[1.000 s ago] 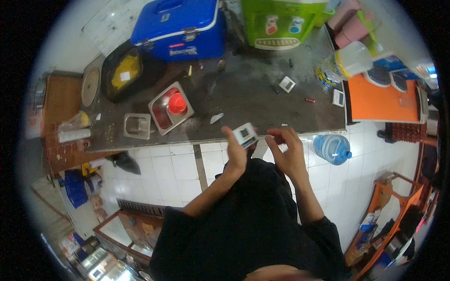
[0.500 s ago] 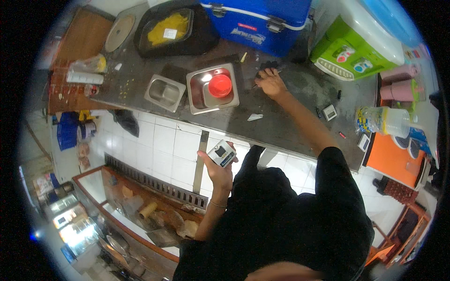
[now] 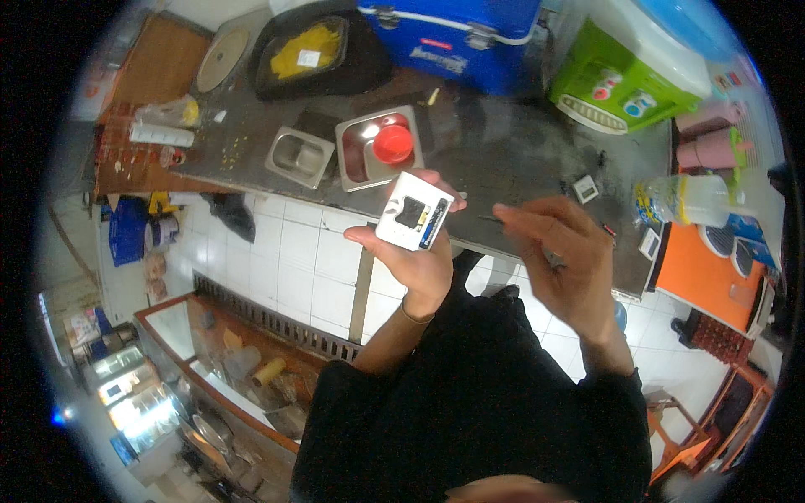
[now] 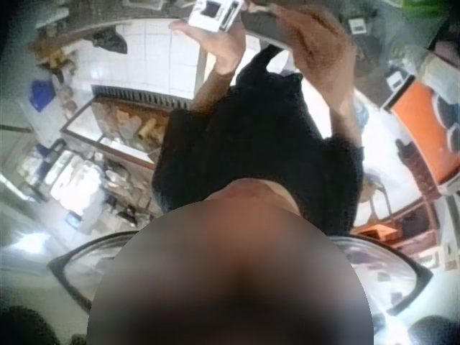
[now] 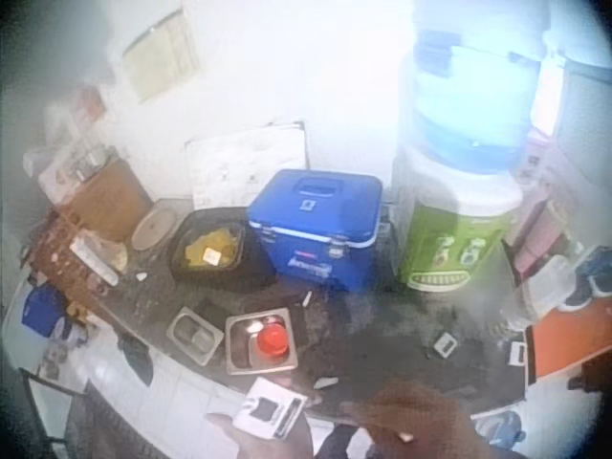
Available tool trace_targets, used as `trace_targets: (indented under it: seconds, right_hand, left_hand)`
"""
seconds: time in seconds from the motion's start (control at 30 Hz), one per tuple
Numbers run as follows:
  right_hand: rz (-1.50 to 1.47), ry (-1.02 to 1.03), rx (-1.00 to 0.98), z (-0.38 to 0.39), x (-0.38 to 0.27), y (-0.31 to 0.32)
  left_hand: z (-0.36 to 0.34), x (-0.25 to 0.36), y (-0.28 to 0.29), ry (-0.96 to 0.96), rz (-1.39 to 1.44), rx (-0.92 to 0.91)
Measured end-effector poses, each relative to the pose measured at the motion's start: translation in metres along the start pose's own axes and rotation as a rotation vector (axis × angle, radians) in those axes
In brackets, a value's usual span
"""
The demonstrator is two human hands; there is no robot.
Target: The person opens the back of several small white digital timers, inserts batteries into each, and closes the covers. They handle the timers one at a time, checking the display after each battery installation.
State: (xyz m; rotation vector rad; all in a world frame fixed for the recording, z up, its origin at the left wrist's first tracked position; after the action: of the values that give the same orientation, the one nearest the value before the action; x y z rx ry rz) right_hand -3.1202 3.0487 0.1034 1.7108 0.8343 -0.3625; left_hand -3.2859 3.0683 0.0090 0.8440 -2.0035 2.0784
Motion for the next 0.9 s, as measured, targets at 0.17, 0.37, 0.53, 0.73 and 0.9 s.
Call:
trace_targets:
  seconds: [0.17, 0.37, 0.53, 0.73, 0.9]
  right_hand:
    - [0.043, 0.056, 0.147, 0.013, -0.014, 0.030]
    - [0.067, 0.066, 0.173, 0.025, -0.010, 0.040]
    - [0.114, 0.109, 0.180, 0.026, -0.005, 0.040]
    - [0.033, 0.008, 0.095, 0.017, 0.018, 0.026]
    - [-0.200, -0.163, -0.026, 0.009, 0.055, 0.002]
  left_hand:
    - [0.017, -0.009, -0.056, 0.040, 0.042, -0.289]
    - [0.031, -0.018, -0.062, 0.038, -0.140, -0.184]
    - [0.032, -0.025, -0.062, 0.062, -0.221, -0.197]
    - [0.026, -0.039, -0.049, 0.175, -0.237, -0.174]
    - [0.016, -0.051, -0.031, 0.253, -0.400, -0.111]
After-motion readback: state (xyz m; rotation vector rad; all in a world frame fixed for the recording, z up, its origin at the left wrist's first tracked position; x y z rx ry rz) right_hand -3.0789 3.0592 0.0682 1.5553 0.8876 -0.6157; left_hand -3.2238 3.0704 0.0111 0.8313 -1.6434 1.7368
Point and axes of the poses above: each hand's wrist, its own z-axis away from the middle knuckle, its own y-axis out of the back of the hand, x = y × z, the point moved 7 cm from there along -z, towards the middle knuckle, and after that the axes turned 15 degrees about z, right-handed, at the moved point
